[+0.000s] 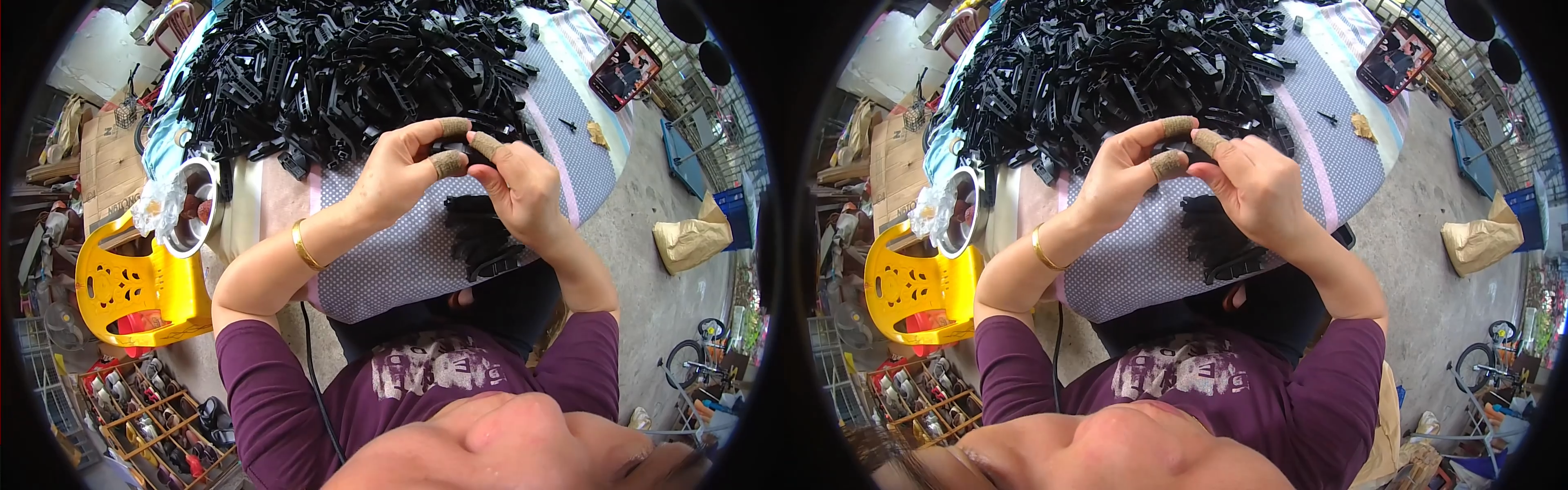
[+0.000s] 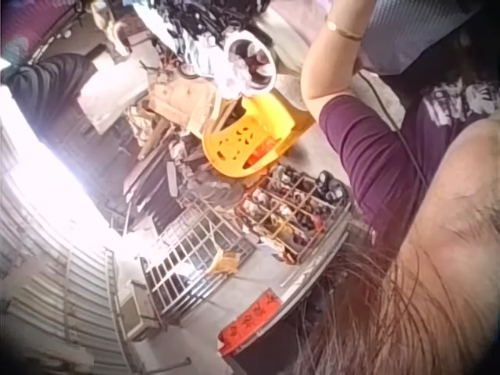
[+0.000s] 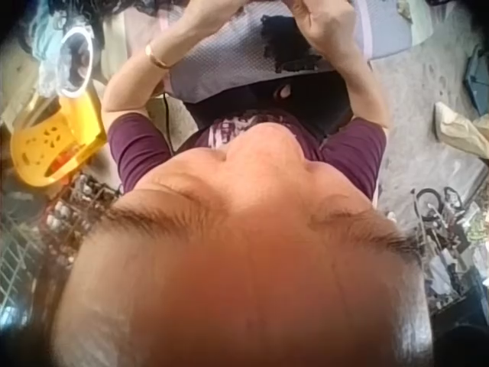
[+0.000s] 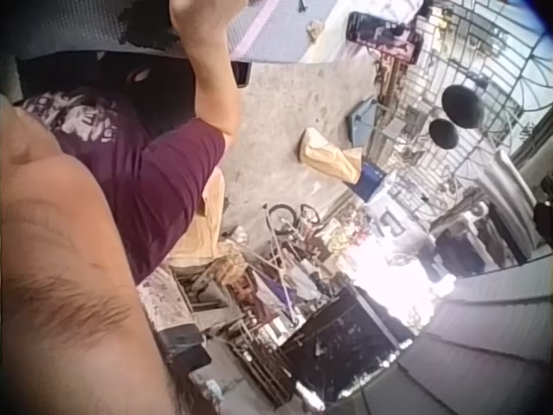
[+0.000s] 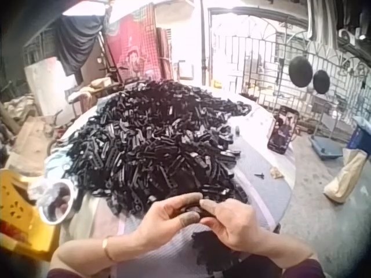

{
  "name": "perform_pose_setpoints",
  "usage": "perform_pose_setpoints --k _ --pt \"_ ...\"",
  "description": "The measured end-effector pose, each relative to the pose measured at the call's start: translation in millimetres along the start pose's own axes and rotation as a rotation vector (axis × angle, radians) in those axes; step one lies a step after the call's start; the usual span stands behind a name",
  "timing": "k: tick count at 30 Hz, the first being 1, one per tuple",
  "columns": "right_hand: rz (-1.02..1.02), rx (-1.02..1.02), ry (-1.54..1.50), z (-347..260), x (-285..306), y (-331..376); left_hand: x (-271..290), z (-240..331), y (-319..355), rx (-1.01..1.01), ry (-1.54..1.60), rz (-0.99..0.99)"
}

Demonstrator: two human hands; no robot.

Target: Assembling small black plastic hardware components by hand at a table.

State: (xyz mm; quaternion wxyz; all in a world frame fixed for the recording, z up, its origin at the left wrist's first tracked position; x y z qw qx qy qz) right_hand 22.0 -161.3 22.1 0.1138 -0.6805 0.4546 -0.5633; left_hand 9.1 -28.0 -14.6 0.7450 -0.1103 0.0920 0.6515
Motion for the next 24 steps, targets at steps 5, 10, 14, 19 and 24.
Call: perform_pose_setpoints --k 5,10,14,19,24 --pt "-0.105 -0.148 0.154 14.6 13.4 -5.1 -7.5 15.3 2.8 -0.113 -0.238 -0.017" --pt "-0.323 -0.26 -0.399 24.1 -4.0 4.7 -19.3 21.3 9.4 -0.262 -0.463 -0.092" --pt "-0.29 -0.245 -0.434 25.6 -1.3 8.3 -21.0 23.2 13.5 -0.37 -0.604 -0.07" --pt "-0.321 -0.261 -0.308 28.3 3.6 13.7 -24.0 20.7 12.2 -0.342 -0.585 -0.139" --pt "-0.337 -0.372 -0.431 57.4 12.5 8.0 -24.9 -3.4 9.7 -0.257 -0.76 -0.188"
Point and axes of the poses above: each hand's wrist, its own y-axis away from the middle knuckle, its own x-axis out of the back of the hand, z = x × y, the point moved 7 cm from there along -y, towards the middle knuckle, and after that the axes turned 5 degrees about y, right-handed, at the moved point
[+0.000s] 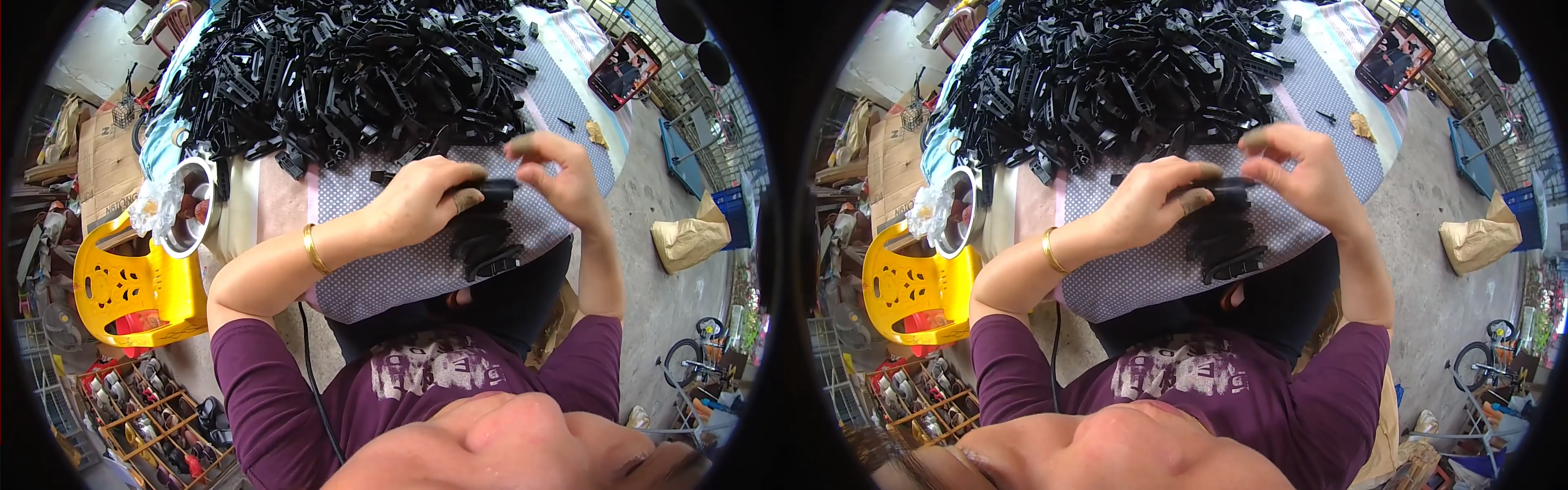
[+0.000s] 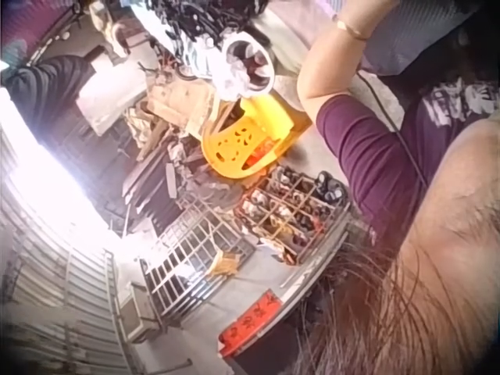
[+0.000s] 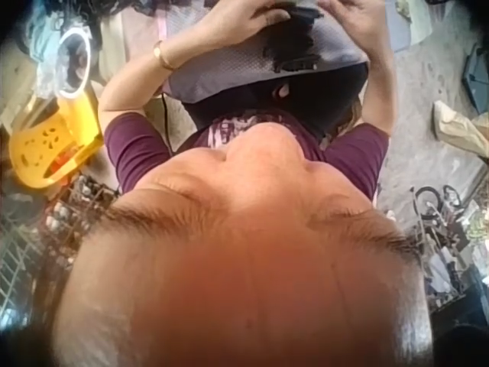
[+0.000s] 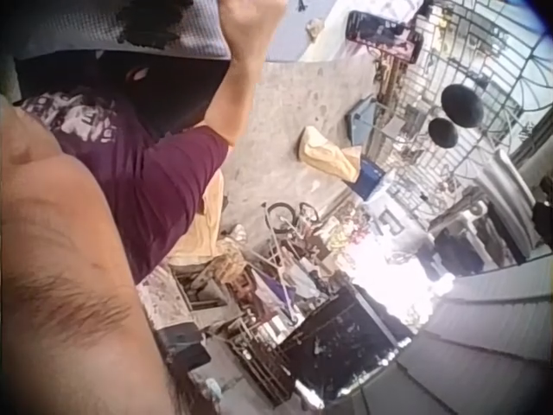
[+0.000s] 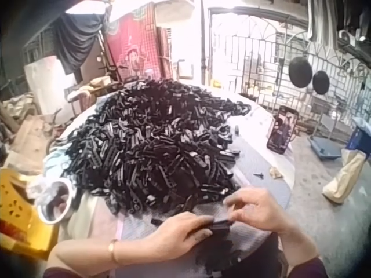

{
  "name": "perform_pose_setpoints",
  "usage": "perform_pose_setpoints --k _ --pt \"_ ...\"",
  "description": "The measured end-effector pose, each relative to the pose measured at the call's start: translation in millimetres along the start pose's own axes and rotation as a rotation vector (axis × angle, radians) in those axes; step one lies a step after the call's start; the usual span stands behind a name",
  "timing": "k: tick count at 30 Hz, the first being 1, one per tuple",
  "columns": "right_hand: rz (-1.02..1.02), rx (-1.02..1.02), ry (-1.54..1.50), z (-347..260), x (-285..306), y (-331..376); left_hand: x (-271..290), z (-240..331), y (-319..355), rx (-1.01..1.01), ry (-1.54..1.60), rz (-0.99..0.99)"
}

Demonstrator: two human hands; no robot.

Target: Assembling small black plastic hardware components by hand at a table.

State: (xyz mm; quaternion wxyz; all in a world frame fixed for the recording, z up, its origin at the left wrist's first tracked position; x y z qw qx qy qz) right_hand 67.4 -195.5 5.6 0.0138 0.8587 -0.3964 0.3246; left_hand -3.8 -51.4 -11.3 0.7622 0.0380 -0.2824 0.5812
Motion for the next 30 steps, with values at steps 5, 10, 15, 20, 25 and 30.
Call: perform_pose_setpoints --k 5,10,15,20,25,30 --pt "0.299 0.352 0.718 -25.6 -1.2 -18.5 -11.6 13.0 0.0 -0.146 -0.107 -0.165" --pt "0.163 0.303 0.888 -23.4 -25.7 -33.0 -16.5 7.6 2.8 -0.148 -0.181 -0.229" --pt "0.09 0.216 0.972 -16.1 -25.3 -30.9 -2.0 4.1 -1.8 -0.067 -0.058 -0.024" --pt "0.202 0.024 0.503 -7.3 5.3 -22.5 9.5 -9.4 -3.3 0.153 0.19 0.1" --pt "0.201 -0.044 -0.169 -4.8 -17.6 -11.5 8.8 -19.2 -7.5 0.112 0.569 0.159" --pt "0.135 0.075 0.077 -17.9 -32.9 -12.6 14.6 -24.0 -2.5 0.226 0.762 0.241"
Point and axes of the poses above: each hand's wrist, its own y-axis away from the middle knuckle, its own x-axis out of the back of the hand, z = x × y, the point moved 7 cm from there along -y, towards the middle knuckle, and after that the axes turned 5 degrees about y, right-handed, at the moved point
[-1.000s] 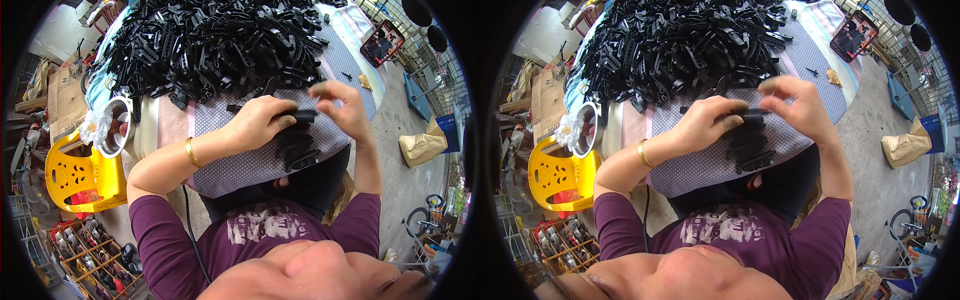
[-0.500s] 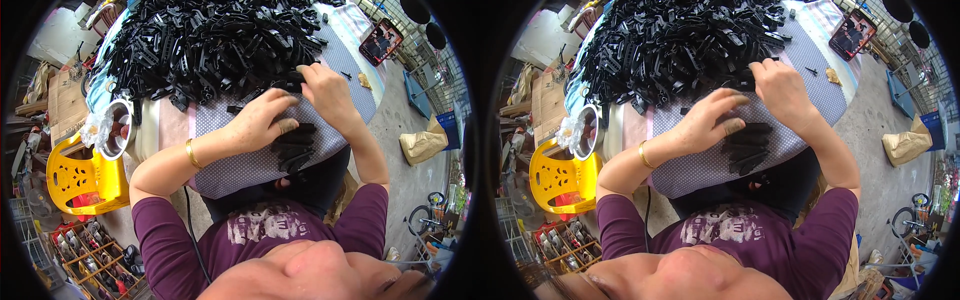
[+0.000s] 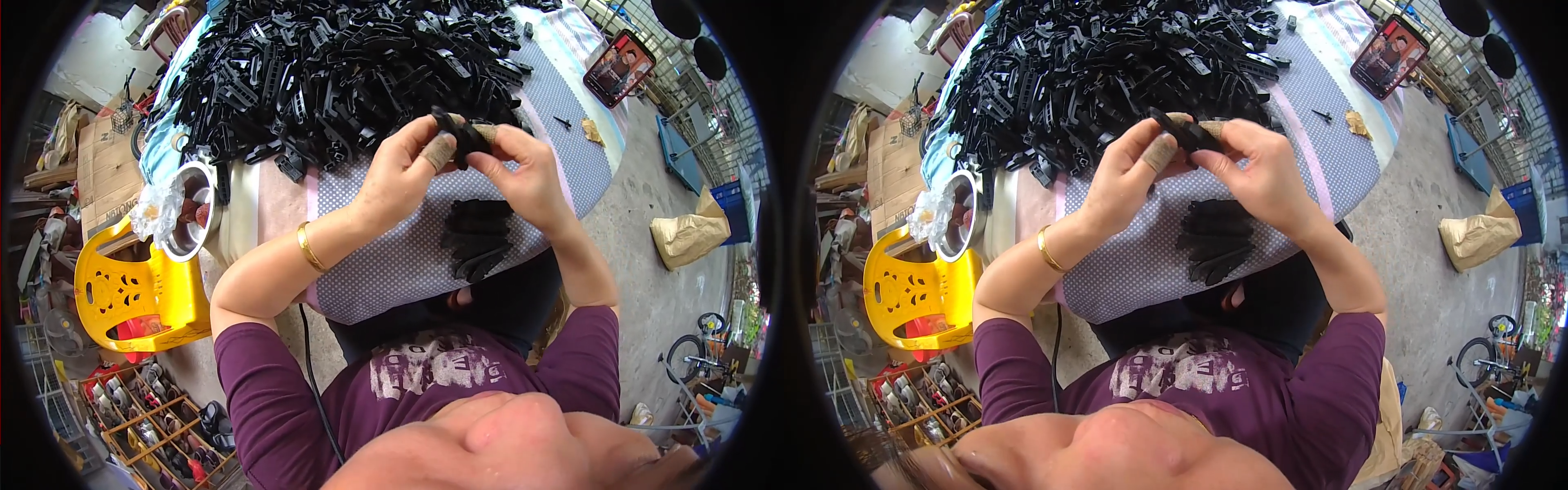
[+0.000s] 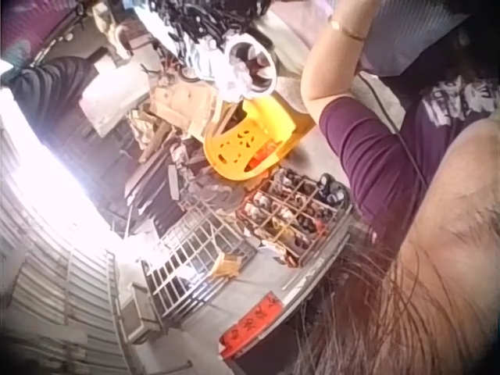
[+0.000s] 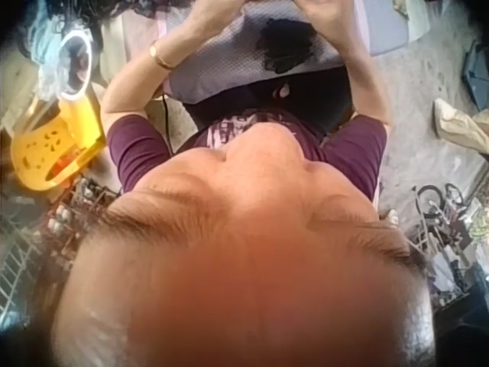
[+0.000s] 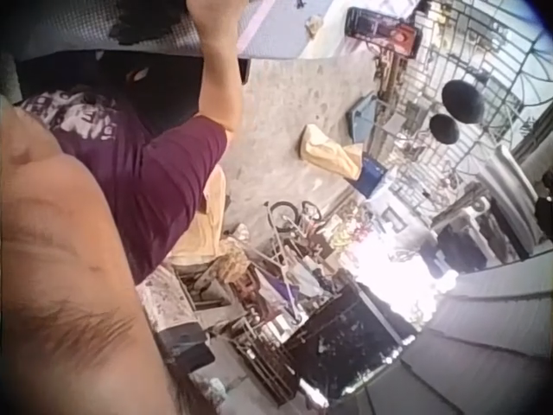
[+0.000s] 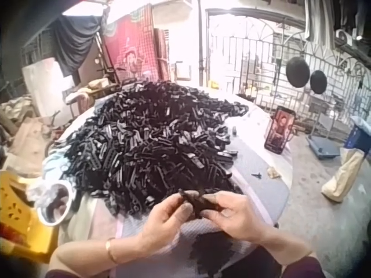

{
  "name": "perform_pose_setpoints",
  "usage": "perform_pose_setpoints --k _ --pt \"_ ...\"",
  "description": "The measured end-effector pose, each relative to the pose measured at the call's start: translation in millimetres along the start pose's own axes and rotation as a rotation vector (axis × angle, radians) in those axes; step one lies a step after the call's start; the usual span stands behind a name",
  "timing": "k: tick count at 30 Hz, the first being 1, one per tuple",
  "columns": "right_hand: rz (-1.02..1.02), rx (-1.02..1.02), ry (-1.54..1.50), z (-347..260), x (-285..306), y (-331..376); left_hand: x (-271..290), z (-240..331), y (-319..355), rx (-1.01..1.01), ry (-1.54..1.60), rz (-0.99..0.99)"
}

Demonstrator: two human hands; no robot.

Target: Assembling small black plastic hardware components by hand at a table.

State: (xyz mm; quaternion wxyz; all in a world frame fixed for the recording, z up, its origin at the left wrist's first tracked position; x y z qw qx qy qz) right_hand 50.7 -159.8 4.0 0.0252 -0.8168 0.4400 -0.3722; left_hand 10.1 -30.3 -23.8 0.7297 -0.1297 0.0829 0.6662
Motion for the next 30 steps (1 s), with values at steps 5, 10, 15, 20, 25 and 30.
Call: perform_pose_setpoints --k 5,10,15,20,25,30 --pt "-0.002 -0.08 -0.227 6.7 12.8 3.6 -0.8 2.1 -0.6 0.134 -0.031 0.0" --pt "-0.043 -0.147 -0.451 -3.8 1.1 12.1 -0.2 -2.5 0.1 0.111 -0.187 0.032" --pt "0.049 -0.014 -0.009 -21.8 13.9 15.2 0.3 -2.7 3.1 0.108 -0.295 0.025" --pt "0.117 -0.08 -0.278 -1.9 3.6 17.4 -1.6 -7.6 4.5 0.164 -0.038 -0.004" --pt "0.132 -0.106 -0.171 -1.5 4.3 14.6 -6.5 5.5 6.7 -0.04 -0.341 -0.042" --pt "0.166 -0.017 0.006 -7.2 4.7 18.6 -7.4 12.0 4.3 0.038 -0.306 -0.079"
Point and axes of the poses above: each hand's wrist, its own y-axis away from the middle knuckle, its own x-axis out of the back of the hand, z = x × y, the point moved 7 cm from there along -y, towards the middle knuckle, and after that the axes turned 5 degrees about y, right-handed, at the moved point
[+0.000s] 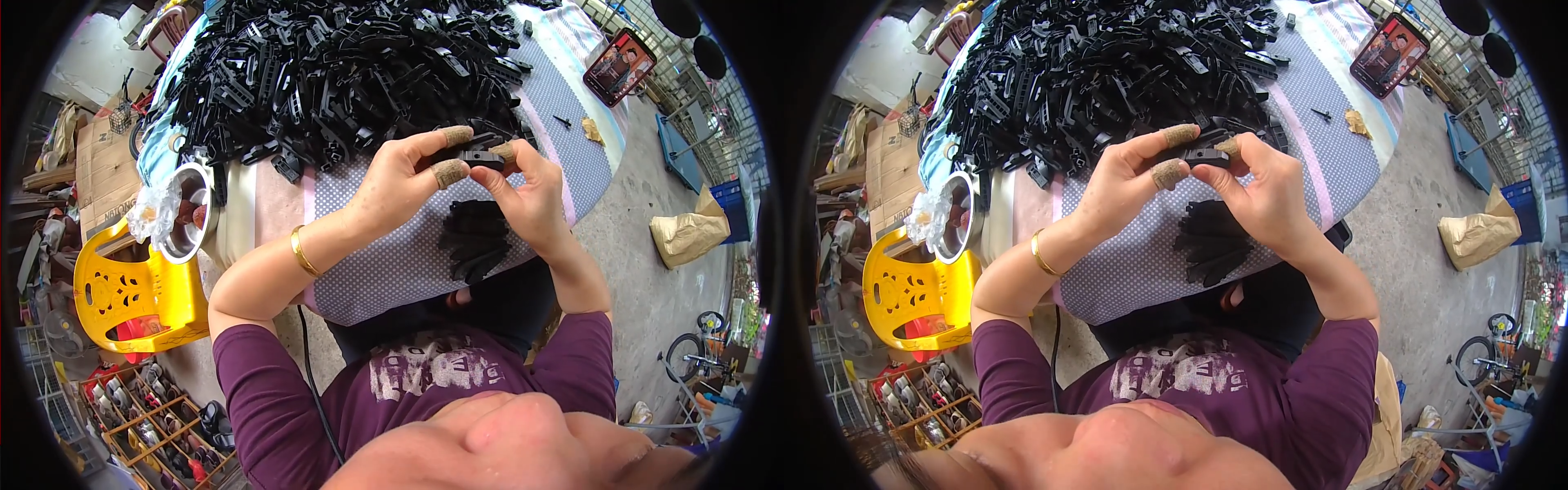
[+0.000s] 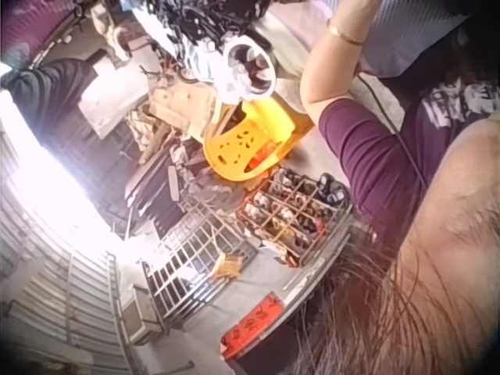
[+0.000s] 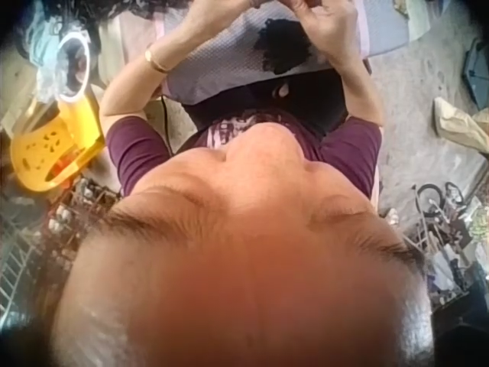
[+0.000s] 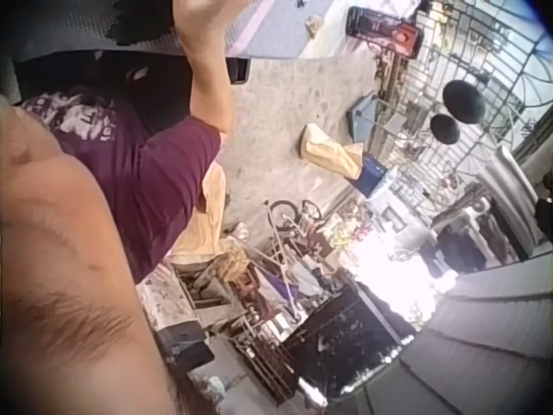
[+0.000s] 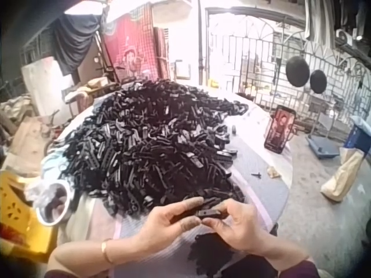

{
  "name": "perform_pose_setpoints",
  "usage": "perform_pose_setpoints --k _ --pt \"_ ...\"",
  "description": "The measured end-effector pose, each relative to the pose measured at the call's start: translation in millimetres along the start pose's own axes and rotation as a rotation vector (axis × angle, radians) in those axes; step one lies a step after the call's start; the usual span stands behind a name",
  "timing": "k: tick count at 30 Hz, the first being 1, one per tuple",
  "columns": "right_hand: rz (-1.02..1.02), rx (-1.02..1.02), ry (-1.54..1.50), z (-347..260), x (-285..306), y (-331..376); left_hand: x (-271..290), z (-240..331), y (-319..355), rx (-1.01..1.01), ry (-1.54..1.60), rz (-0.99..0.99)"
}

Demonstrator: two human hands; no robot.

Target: Assembling small black plastic hardware components by hand at a table.

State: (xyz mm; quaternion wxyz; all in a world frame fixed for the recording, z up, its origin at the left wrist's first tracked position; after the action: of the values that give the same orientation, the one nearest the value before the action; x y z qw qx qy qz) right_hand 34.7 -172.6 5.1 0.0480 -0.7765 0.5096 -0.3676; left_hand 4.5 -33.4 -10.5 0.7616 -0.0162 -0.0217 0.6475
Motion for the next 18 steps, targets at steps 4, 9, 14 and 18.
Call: perform_pose_setpoints --k 4,9,14,18 --pt "-0.006 -0.013 0.038 -3.1 0.3 5.2 -3.0 0.8 2.4 -0.083 -0.091 0.033" --pt "-0.083 0.099 0.252 -11.1 1.3 8.3 -4.3 13.6 6.3 -0.232 -0.375 0.076" --pt "0.105 0.207 0.323 -29.1 21.9 2.5 -13.0 33.6 14.2 -0.478 -0.545 0.065" --pt "-0.123 0.159 0.193 -19.8 14.9 2.0 -26.4 37.0 23.6 -0.722 -0.643 0.005"
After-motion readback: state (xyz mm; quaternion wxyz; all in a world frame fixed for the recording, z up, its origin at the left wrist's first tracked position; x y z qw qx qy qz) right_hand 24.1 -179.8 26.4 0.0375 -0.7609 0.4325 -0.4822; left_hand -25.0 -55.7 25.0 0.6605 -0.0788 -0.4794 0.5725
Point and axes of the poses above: each hand's wrist, its own y-axis away from the middle knuckle, its own x-axis out of the back of the hand, z = x × y, the point moved 7 cm from there along -y, towards the middle knuckle, and after that the axes turned 5 degrees about y, right-handed, at the moved point
